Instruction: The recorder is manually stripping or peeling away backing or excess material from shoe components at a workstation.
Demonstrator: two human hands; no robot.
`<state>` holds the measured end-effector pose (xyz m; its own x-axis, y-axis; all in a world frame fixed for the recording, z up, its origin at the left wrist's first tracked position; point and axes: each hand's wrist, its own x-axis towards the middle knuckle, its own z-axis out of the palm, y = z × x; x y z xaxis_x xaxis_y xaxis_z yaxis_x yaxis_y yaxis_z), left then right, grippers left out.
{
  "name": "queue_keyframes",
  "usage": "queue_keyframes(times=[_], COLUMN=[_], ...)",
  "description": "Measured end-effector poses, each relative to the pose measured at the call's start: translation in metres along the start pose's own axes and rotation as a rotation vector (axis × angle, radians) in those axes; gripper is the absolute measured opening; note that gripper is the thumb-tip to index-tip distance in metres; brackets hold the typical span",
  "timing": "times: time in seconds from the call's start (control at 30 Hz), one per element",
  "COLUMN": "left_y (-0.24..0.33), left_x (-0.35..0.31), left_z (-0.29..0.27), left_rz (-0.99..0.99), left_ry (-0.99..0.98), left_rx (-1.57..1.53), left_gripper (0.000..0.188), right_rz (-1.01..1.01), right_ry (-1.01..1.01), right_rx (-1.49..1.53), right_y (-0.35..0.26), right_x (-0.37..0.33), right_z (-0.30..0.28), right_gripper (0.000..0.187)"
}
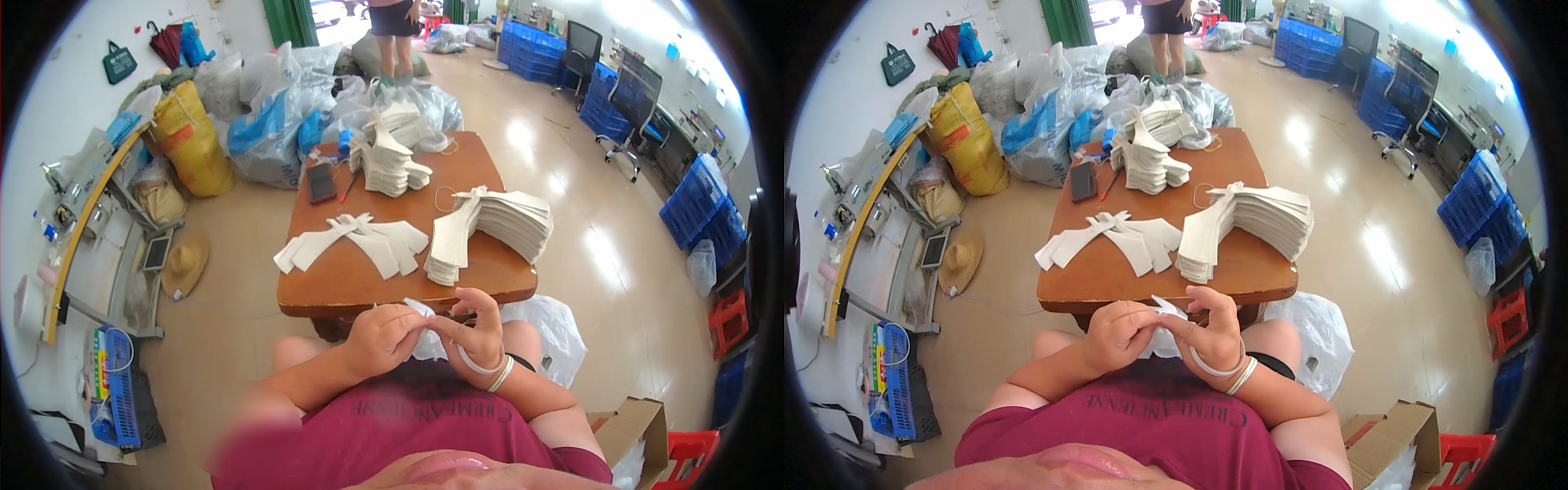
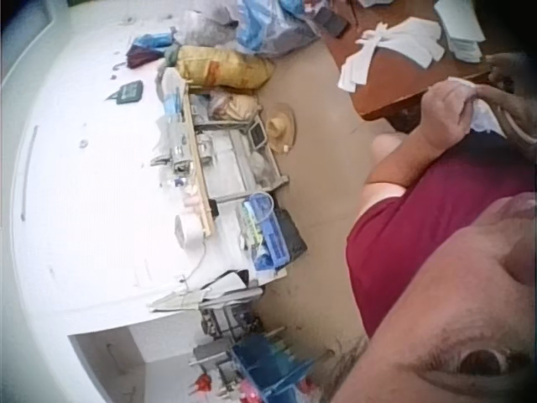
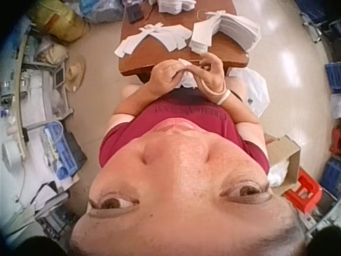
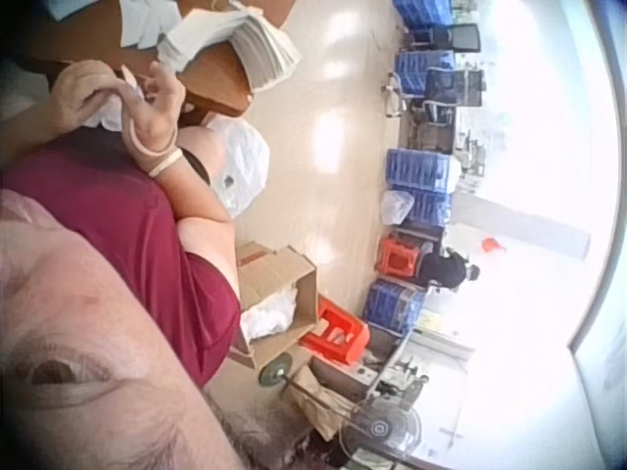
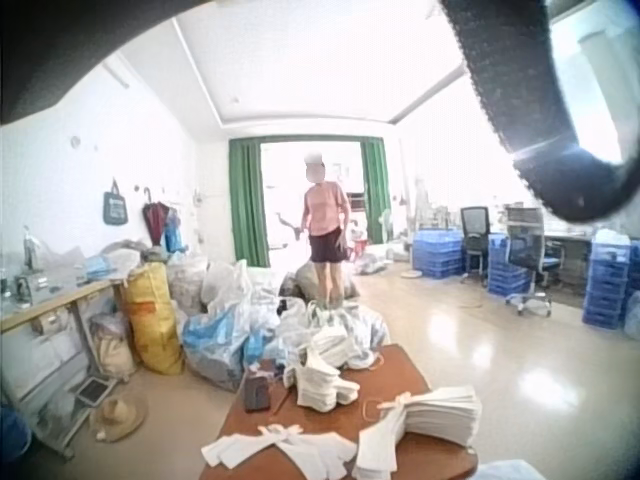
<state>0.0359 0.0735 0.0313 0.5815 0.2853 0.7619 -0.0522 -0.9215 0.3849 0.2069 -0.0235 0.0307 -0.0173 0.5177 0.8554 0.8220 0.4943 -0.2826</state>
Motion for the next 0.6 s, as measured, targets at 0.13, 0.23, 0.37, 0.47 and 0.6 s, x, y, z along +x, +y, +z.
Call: queue_keyframes(times=[0.13, 0.23, 0.37, 0.47, 0.6], left_y=[-0.01, -0.01, -0.011, -0.009, -0.002], left_x=[0.002, 0.003, 0.001, -0.001, -0.005], left_z=[-0.004, -0.005, -0.004, -0.005, -0.002], left_rz=[0.081, 0.078, 0.024, 0.008, -0.189], left_ry=[-0.099, -0.097, -0.098, -0.101, -0.097], left_rx=[0.057, 0.072, -0.001, -0.018, -0.146], left_gripper=[0.022, 0.02, 0.019, 0.019, 0.017], right_rz=[0.134, 0.113, 0.028, 0.203, -0.067], right_ry=[-0.127, -0.179, -0.189, -0.023, -0.169], right_rx=[0.067, 0.019, -0.134, -0.135, 0.078], right_y=[0.003, 0.003, -0.002, -0.006, 0.008], right_x=[0.011, 0.019, 0.025, 0.026, 0.027], right_z=[-0.005, -0.008, -0.012, -0.009, -0.011], right_gripper=[0.035, 0.035, 0.038, 0.042, 0.035])
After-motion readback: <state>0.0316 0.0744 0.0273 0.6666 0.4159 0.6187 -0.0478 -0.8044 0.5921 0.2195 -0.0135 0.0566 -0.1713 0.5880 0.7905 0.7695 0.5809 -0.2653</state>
